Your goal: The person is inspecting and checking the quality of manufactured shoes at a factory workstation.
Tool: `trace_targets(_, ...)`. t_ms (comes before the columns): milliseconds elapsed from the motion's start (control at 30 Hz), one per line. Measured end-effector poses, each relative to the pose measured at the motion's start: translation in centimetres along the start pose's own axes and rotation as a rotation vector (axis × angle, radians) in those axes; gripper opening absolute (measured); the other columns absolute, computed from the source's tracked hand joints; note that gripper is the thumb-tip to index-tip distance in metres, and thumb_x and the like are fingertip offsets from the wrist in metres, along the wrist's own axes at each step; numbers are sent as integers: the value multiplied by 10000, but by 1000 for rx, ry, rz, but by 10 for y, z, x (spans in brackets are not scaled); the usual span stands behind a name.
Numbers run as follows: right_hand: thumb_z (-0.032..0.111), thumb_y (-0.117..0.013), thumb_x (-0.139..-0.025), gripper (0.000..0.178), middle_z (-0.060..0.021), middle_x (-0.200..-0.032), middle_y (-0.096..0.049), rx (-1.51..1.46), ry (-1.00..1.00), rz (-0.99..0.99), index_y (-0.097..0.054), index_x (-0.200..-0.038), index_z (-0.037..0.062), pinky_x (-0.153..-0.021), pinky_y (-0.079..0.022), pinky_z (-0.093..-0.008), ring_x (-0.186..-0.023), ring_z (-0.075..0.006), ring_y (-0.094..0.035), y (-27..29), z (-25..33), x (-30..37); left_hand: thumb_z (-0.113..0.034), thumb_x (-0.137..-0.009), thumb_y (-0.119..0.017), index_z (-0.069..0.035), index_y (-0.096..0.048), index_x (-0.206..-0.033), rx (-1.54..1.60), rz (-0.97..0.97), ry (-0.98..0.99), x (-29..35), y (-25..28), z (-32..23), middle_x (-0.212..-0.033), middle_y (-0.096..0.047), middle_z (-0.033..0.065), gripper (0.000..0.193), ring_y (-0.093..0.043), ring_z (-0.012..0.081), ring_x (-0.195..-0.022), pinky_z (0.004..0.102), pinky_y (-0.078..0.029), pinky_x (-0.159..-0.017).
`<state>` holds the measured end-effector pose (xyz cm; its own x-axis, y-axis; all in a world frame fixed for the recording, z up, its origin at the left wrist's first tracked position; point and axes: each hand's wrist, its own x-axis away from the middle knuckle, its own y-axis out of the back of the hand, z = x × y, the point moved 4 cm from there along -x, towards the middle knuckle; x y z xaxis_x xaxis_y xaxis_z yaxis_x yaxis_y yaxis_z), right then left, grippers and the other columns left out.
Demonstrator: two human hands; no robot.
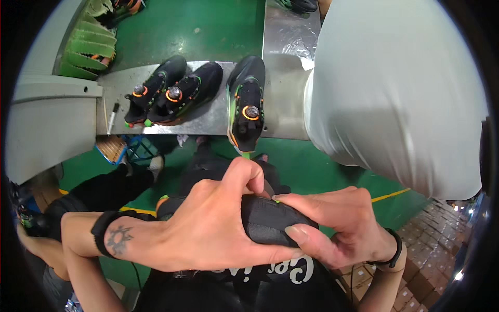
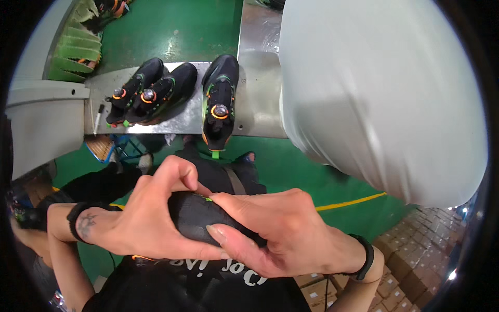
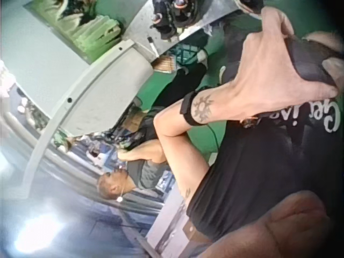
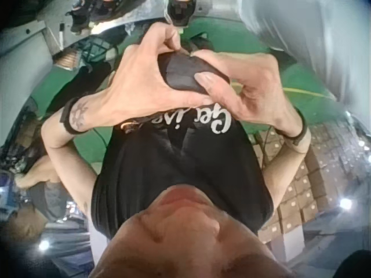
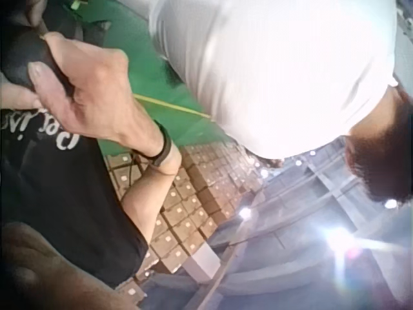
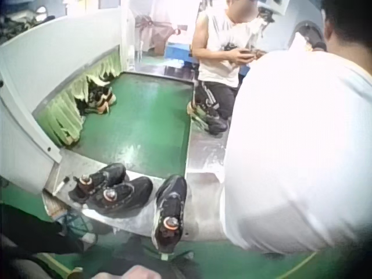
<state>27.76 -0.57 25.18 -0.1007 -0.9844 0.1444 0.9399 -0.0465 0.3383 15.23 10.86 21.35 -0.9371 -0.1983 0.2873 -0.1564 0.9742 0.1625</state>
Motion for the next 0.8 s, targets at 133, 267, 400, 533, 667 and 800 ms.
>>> trace_targets(133,148,-664,-882,262,-132,-734,-676,-98,-76,-55,-679,-1102,6,-518,-485,-276,-563,-152,-635,0,-17,-7,-430,-619,-892,-32,-409,-960,-26,23,186,-5,5,5,-772,-607,137,713,-657,233,-692,347,-535,-640)
trace_targets(267,134,-591,-953,295,-86,-895,-704,-439,-215,-341,-618,-1187,-44,-655,-462,-206,-764,-47,-578,-9,-42,0,-384,-629,-897,-24,-472,-983,203,-186,187,-12,32,3,-891,-611,73,660,-600,125,-800,284,-512,-699)
trace_targets(400,230,-774,-794,676,-258,-1372,-470,-202,169,-456,-470,-1331,-45,-997,-470,-419,-1226,-326,-537,-30,-39,13,-490,-937,-525,12,-547,-1187,489,-497,10,-34,86,13,-1067,-645,116,561,-650,193,-938,329,-523,-858)
trace_targets(533,359,-794,-732,763,-282,-1495,-223,158,460,-132,-460,-1360,83,-1093,-339,-541,-1332,-452,-359,-70,-23,2,-508,-978,-439,2,-581,-1146,881,-603,-4,-59,107,30,-1021,-670,147,555,-684,213,-873,340,-570,-795)
trace_targets(667,372,-772,-754,592,-285,-1498,-218,277,388,-269,-503,-1230,142,-1074,-362,-550,-1320,-481,-356,-63,-38,-5,-566,-930,-498,-13,-585,-1148,931,-634,72,-81,91,44,-1016,-670,157,601,-685,237,-874,364,-569,-807)
trace_targets(800,347,-789,-739,460,-294,-1457,-303,429,327,-197,-592,-1096,136,-1036,-416,-530,-1304,-482,-388,-58,-60,25,-583,-901,-534,-41,-600,-1125,1131,-472,206,-105,51,63,-996,-681,135,590,-686,239,-848,379,-571,-796)
